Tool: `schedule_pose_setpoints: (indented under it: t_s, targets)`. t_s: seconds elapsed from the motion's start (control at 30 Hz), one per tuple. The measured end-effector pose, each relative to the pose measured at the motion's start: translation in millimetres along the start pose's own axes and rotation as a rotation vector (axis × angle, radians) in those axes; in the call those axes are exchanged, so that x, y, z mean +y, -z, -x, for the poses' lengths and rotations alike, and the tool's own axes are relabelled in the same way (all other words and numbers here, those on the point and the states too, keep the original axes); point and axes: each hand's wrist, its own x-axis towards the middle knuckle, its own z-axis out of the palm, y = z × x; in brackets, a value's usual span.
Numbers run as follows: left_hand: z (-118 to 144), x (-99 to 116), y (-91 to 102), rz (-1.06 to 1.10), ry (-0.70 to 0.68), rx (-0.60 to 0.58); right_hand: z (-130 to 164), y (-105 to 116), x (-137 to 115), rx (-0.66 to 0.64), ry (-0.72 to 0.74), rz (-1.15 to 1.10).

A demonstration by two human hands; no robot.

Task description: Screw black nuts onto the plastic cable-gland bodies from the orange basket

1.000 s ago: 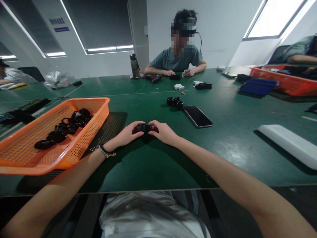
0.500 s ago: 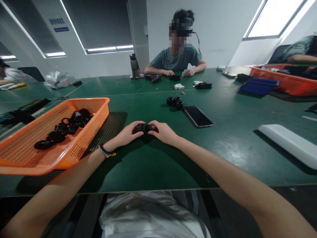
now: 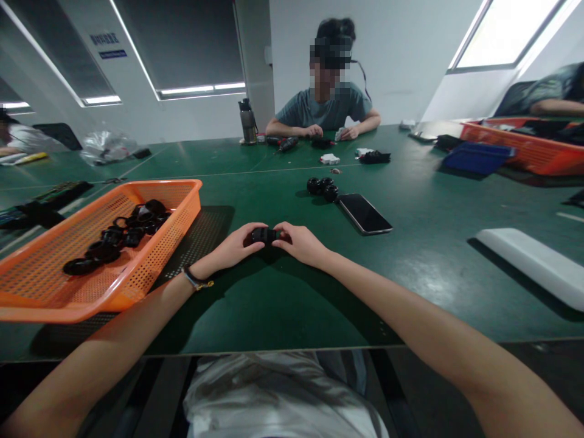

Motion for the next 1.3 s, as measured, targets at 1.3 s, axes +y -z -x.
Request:
schedule_pose_setpoints:
  t_s: [1.3]
  targets:
    - [-0.2, -0.2, 0.7, 0.000, 0.003, -0.007, 1.0, -1.2, -0.2, 0.025, 0.019, -0.087]
